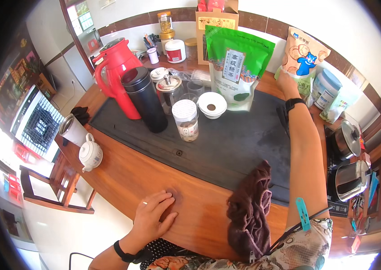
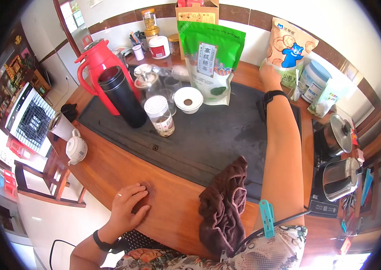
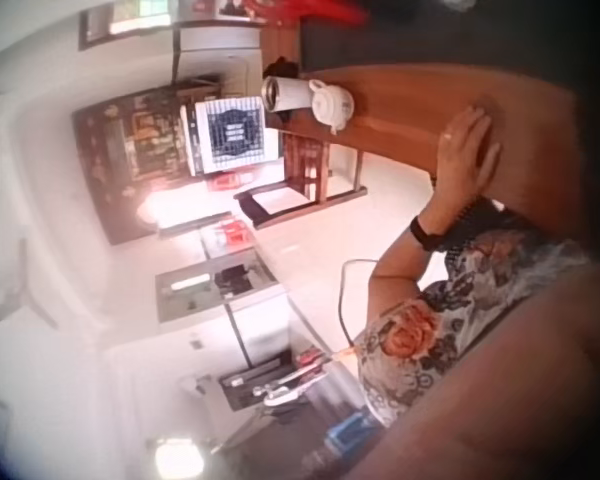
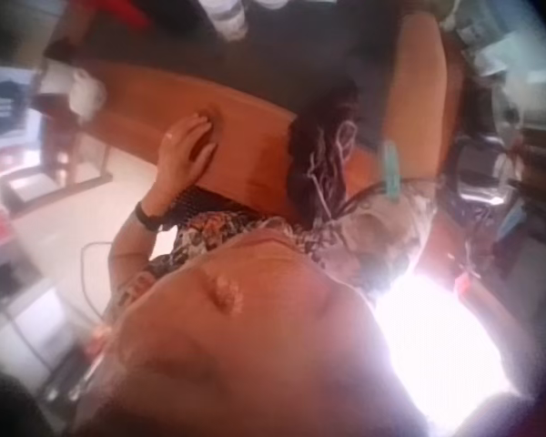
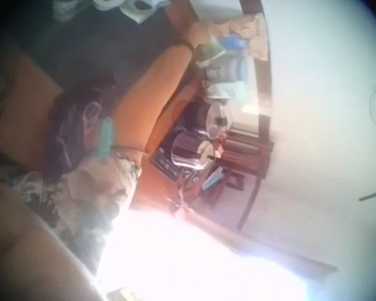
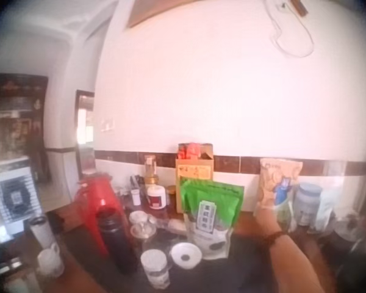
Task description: The person wipes a wooden table and several tea-making items with a cloth, including a lid and a metal bowl.
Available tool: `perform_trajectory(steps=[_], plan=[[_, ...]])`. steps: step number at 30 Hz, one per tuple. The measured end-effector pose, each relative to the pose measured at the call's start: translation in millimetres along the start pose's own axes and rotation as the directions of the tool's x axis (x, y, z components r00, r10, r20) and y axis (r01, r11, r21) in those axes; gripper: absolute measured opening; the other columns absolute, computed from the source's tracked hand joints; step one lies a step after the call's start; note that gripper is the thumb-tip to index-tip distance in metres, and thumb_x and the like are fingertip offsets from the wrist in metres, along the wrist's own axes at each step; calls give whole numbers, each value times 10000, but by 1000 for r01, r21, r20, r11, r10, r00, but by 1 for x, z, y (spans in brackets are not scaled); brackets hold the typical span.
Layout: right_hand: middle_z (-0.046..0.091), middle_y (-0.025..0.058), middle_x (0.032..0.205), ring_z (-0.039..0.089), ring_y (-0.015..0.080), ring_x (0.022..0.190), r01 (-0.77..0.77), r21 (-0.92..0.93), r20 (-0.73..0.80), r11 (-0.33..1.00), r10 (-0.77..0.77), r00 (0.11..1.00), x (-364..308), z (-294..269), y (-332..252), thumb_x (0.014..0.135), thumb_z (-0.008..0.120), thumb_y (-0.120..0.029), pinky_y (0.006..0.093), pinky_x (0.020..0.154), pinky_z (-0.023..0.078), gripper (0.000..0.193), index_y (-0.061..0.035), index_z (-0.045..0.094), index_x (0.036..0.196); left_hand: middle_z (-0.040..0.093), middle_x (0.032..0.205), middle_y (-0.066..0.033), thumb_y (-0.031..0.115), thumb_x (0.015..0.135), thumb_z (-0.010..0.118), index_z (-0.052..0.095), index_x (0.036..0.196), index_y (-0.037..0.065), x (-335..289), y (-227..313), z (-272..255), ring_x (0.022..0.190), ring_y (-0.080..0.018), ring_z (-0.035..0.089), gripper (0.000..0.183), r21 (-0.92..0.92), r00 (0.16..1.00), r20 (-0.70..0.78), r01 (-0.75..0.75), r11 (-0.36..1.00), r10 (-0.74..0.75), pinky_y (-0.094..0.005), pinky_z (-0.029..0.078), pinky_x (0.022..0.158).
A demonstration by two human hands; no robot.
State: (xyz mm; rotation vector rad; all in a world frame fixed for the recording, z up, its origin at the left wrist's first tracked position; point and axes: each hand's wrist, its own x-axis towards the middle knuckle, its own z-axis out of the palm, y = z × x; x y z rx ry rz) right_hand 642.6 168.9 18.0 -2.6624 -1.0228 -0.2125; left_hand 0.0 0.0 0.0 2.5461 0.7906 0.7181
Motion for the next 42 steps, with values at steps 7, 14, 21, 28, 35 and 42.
perform_trajectory(steps=[7,14,21,28,35,42], plan=[[555,242,1343,711,239,817,286,316,234,905,-366,901,-82,-93,-39,811,607,-89,327,544,517,669,-15,417,1448,630,1181,-137,152,777,761,655,1098,23,0,1,-2,1126,-359,594,362,31,999,-40,-30,999,31,-444,479,911],[707,101,882,655,155,576,133,755,270,643,-488,830,-160,-141,-88,800,738,-149,259,396,408,401,23,603,1136,628,1190,-126,182,797,740,644,1115,24,-3,2,1,1152,-335,580,368,38,994,-76,-75,996,77,-429,466,912],[714,148,831,656,171,526,209,871,-101,444,-255,962,-155,-109,-93,873,661,-71,294,410,501,192,47,649,1023,635,1186,-153,167,800,738,650,1105,14,-6,-2,6,1137,-360,581,352,2,992,-101,-80,997,80,-443,472,931],[718,152,794,709,202,590,204,839,-231,504,-8,973,-118,-158,-52,914,632,-107,282,486,558,241,58,639,1090,627,1203,-138,190,810,731,647,1116,20,-6,-1,2,1155,-347,572,360,16,994,-84,-72,997,73,-441,461,923],[710,125,676,701,161,577,177,712,-353,680,128,927,-79,-107,-36,905,620,-149,286,536,531,219,11,683,1041,635,1184,-148,155,789,752,659,1105,31,-3,2,-4,1140,-363,585,352,20,998,-53,-29,999,30,-449,480,917],[684,147,1011,692,208,790,165,866,-290,472,205,935,40,-24,29,882,640,-106,319,610,558,430,6,547,1286,626,1179,-117,163,784,752,649,1106,26,6,1,3,1125,-328,593,364,5,998,-38,-56,998,56,-433,478,841]])
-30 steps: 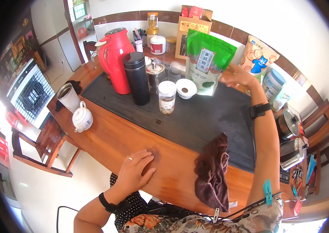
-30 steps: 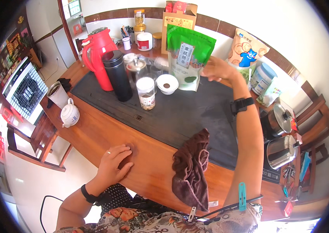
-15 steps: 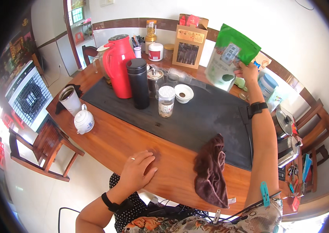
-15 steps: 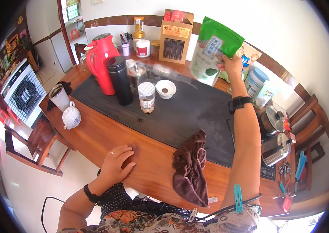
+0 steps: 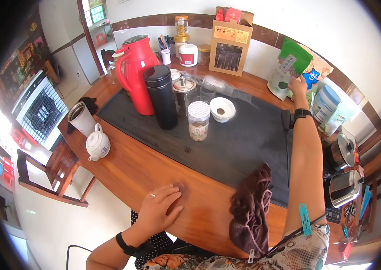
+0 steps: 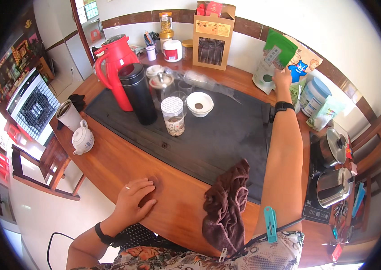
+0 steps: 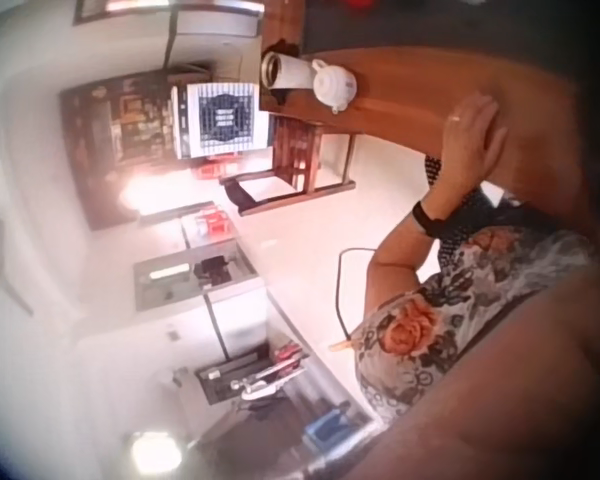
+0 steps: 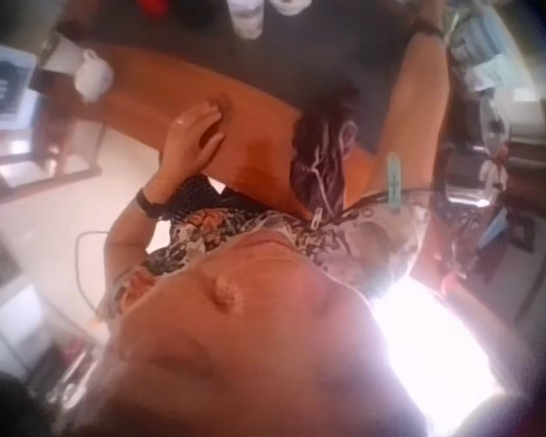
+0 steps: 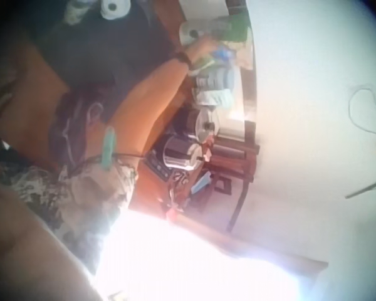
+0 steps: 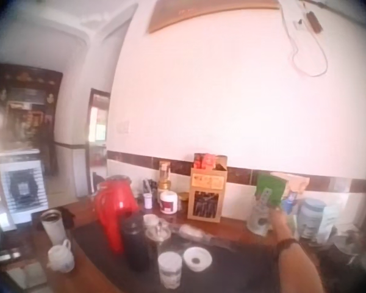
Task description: The person wipes a wooden table and several tea-making items with a cloth, including a lid and a metal bowl.
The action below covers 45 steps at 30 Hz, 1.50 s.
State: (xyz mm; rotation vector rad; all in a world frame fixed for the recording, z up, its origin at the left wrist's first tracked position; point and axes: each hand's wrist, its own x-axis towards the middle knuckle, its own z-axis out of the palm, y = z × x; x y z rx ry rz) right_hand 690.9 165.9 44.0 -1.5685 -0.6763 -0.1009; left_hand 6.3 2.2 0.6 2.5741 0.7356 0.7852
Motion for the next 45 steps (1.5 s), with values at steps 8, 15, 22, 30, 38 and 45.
perform_trajectory(steps=[8,15,22,30,38,45], plan=[[606,92,814,563,155,585,-96,192,110,977,76,991,-59,5,-39,749,760,-129,304,498,479,930,16,248,1511,627,1189,-124,167,788,748,645,1117,27,-11,3,-9,1128,-334,592,372,36,1000,-21,1,999,-1,-416,470,881],[677,142,1029,648,218,731,41,-168,190,985,-9,982,-83,-59,-105,772,762,-205,336,591,546,764,-26,441,1442,637,1180,-159,171,805,730,651,1095,15,-4,3,8,1105,-378,592,338,-43,997,-47,-56,997,54,-453,477,926],[457,140,1473,563,228,1178,336,-106,941,936,-15,339,-304,-123,-251,885,706,-391,368,935,505,696,-60,449,1441,619,1204,-149,205,833,709,634,1118,7,-13,-10,4,1144,-344,569,355,-26,993,-94,-77,997,75,-446,455,932],[253,249,1558,255,444,1435,728,-235,956,644,19,292,-501,-233,-222,851,718,-324,512,1161,266,750,-113,380,1487,603,1230,-160,200,826,714,604,1185,-1,-23,-7,6,1142,-360,558,425,-2,988,-117,-105,994,104,-440,466,918],[345,215,1523,312,411,1415,594,-136,920,793,-122,374,-533,-232,-219,870,680,-130,508,1156,271,569,-60,487,1401,417,1420,-281,463,848,690,366,1441,31,-2,98,36,1332,-440,397,802,-61,884,27,-464,884,467,-551,369,1042],[501,208,1414,418,411,1346,435,-259,665,863,-167,728,-507,-272,-217,891,594,-38,470,1120,323,359,6,607,1247,313,1518,-294,601,856,614,392,1480,114,17,98,83,1403,-467,299,823,20,863,282,-443,896,420,-576,272,1116]])
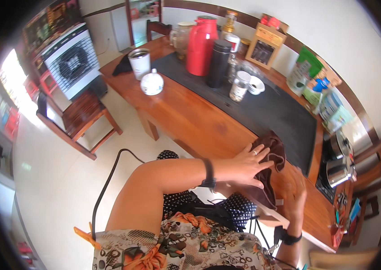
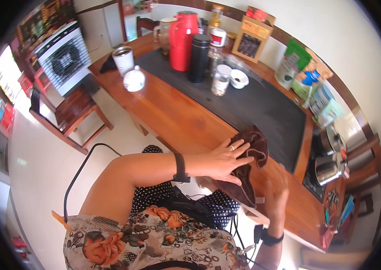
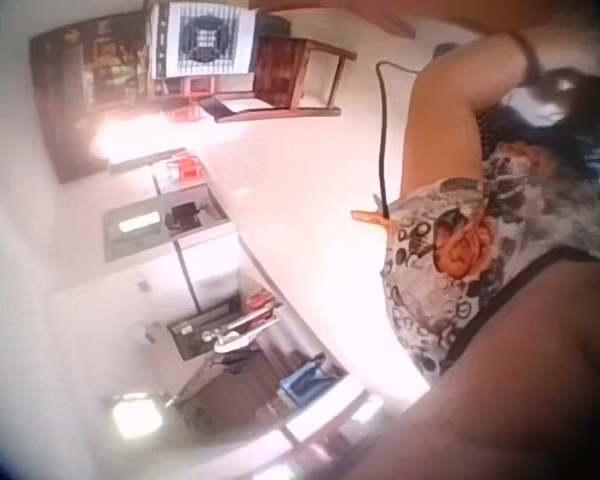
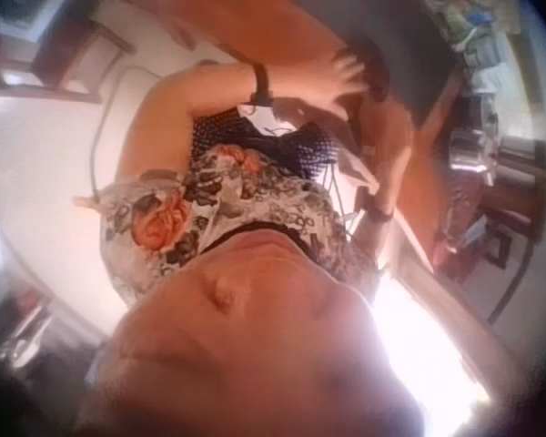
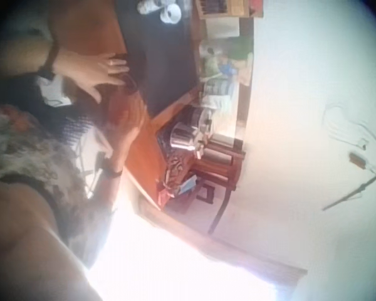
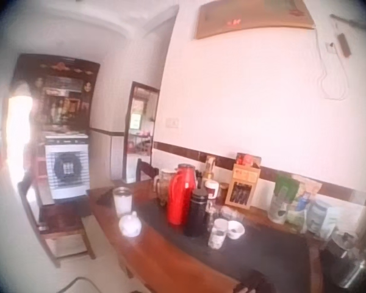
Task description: The person wipes a wooden table and several tea-making items with a cloth, including a lid and a metal bowl.
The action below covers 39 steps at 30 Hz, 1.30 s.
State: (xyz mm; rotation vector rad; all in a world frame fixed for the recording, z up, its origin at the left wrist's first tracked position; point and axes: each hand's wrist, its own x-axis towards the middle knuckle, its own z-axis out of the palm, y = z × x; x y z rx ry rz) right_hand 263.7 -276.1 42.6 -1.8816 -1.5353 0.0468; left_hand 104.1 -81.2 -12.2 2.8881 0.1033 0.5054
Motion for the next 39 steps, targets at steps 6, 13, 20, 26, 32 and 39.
perform_trajectory(steps=[6,13,20,26,32,39], plan=[[468,210,1441,384,399,1376,-184,-322,-84,929,165,983,-50,7,65,902,586,-94,493,1153,275,408,-19,566,1303,321,1548,-209,545,906,578,444,1452,122,-42,-74,-40,1422,-400,311,704,22,965,57,257,966,-258,-523,302,1134],[481,211,1423,390,412,1366,-194,-391,-105,900,165,981,-49,6,60,894,602,-110,500,1144,287,407,-13,568,1287,336,1545,-187,599,906,518,409,1469,120,-84,-171,-81,1412,-384,333,747,268,759,-68,640,721,-648,-546,300,1117],[482,216,1413,394,417,1355,-179,-405,-107,897,148,983,-39,9,49,887,602,-93,490,1138,302,409,2,559,1282,313,1546,-209,697,860,511,384,1485,127,-74,-219,-100,1403,-431,317,855,348,563,-45,783,515,-825,-586,307,1096],[487,212,1406,394,416,1355,-187,-405,-127,895,147,981,-42,11,51,885,614,-106,509,1141,291,401,2,566,1269,327,1529,-219,707,843,528,344,1509,130,-56,-208,-114,1376,-480,325,899,428,595,227,650,628,-771,-558,333,1102],[480,200,1419,387,407,1364,-235,-398,-140,887,194,971,-42,9,46,879,614,-87,489,1151,286,410,-7,564,1278,391,1497,-190,688,817,581,363,1494,106,1,-173,-94,1307,-517,403,919,391,689,389,478,787,-612,-537,376,1073],[465,205,1420,363,420,1369,-236,-387,-134,891,199,971,-43,6,47,865,627,-93,517,1147,277,435,-8,550,1285,215,1586,-196,736,810,561,307,1531,185,98,-76,-23,1394,-537,239,942,115,809,554,156,981,-193,-631,298,1087]])
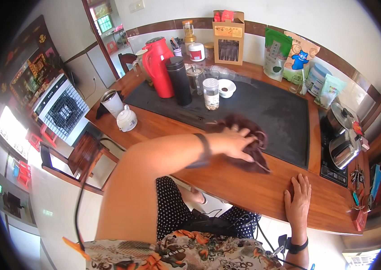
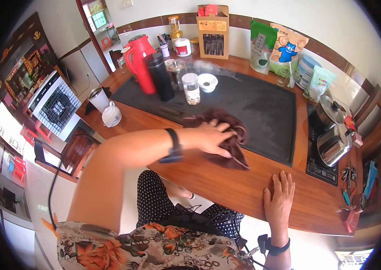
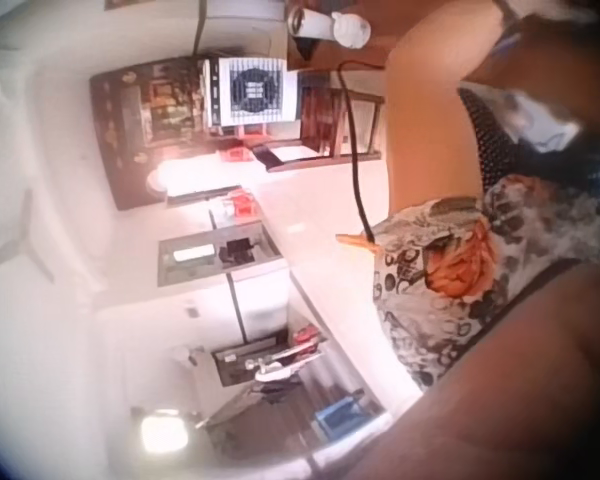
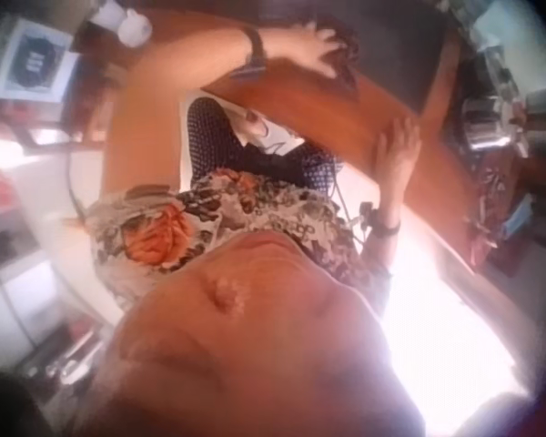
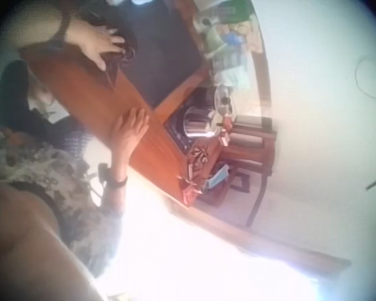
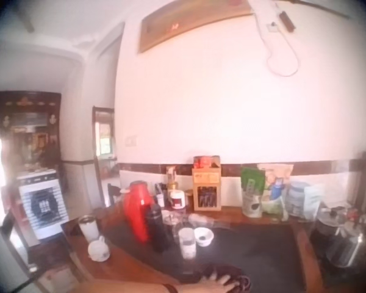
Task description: The person wipes a wooden table and several tea-making items with a cloth, including a lid and a metal bowl.
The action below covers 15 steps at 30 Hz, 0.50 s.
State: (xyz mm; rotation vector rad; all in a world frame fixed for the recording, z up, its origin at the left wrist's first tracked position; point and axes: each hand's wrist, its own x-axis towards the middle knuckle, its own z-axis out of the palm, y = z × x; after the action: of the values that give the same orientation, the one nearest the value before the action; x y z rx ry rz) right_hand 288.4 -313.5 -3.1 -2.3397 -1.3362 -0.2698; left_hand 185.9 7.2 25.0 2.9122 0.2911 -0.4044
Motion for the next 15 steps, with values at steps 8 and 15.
perform_trajectory(steps=[8,15], plan=[[466,212,1413,368,435,1353,38,65,25,997,-40,999,1,-3,2,860,641,-120,526,1133,282,439,-7,557,1276,3,1648,-126,806,813,467,165,1577,260,68,14,-22,1487,-451,-32,986,-104,997,66,46,993,-39,-694,111,1133],[492,196,1407,399,412,1345,40,76,-11,996,-39,999,3,-2,0,847,659,-99,483,1129,314,428,-12,587,1260,-3,1632,-198,790,865,384,62,1585,207,14,-40,-16,1476,-484,33,982,-73,952,78,302,951,-296,-661,182,1135]])
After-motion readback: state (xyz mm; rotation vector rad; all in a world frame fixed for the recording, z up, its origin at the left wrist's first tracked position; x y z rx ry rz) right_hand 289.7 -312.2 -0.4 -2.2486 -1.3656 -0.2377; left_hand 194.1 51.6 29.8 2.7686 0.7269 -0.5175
